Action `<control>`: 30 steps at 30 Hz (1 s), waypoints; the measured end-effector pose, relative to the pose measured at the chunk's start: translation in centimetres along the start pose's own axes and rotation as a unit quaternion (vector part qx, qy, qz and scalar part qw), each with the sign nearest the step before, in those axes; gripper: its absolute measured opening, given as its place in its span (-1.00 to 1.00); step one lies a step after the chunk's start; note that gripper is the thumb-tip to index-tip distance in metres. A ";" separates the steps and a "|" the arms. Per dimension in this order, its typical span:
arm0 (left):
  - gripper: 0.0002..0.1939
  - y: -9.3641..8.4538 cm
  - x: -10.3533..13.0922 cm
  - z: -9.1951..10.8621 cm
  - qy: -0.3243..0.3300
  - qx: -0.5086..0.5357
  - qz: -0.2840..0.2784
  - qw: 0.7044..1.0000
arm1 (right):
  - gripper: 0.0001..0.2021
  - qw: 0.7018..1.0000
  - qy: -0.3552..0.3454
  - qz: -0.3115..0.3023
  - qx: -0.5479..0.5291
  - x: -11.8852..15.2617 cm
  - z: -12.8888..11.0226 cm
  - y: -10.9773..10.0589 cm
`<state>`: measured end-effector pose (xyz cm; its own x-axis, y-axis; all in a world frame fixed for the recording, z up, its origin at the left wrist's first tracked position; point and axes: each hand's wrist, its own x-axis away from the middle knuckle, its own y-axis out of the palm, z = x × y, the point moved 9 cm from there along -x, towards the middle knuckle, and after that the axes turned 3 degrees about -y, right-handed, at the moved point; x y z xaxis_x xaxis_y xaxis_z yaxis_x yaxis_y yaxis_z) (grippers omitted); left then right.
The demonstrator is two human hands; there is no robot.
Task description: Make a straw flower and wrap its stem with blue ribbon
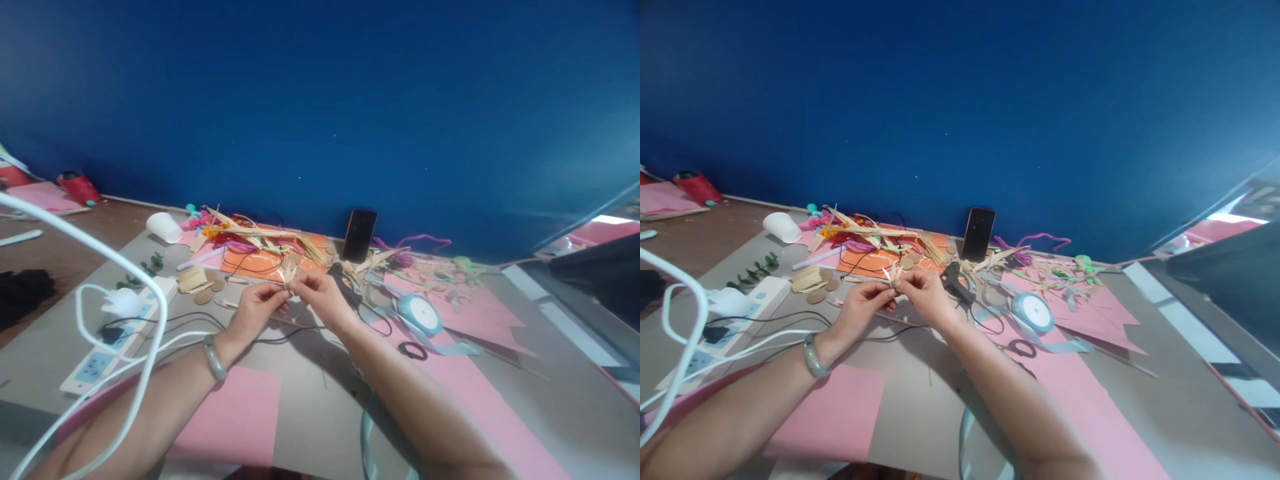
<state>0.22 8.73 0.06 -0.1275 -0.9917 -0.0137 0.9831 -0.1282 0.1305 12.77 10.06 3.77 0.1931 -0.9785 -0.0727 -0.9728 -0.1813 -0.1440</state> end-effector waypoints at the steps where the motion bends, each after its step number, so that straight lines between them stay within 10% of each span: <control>1: -0.78 0.0 0.0 0.0 -0.001 0.004 0.000 1.000 | -0.80 1.000 0.001 -0.003 -0.001 0.0 0.1 0.1; 30: -0.74 0.1 -0.2 -0.5 -0.012 0.024 -0.008 1.000 | -0.83 1.000 -0.016 -0.005 -0.020 0.1 0.0 0.4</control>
<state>0.39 8.94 -0.39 -0.1475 -0.9890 0.0084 0.9736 -0.1437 0.1773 12.44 9.91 3.68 0.2062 -0.9731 -0.1025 -0.9751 -0.1956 -0.1049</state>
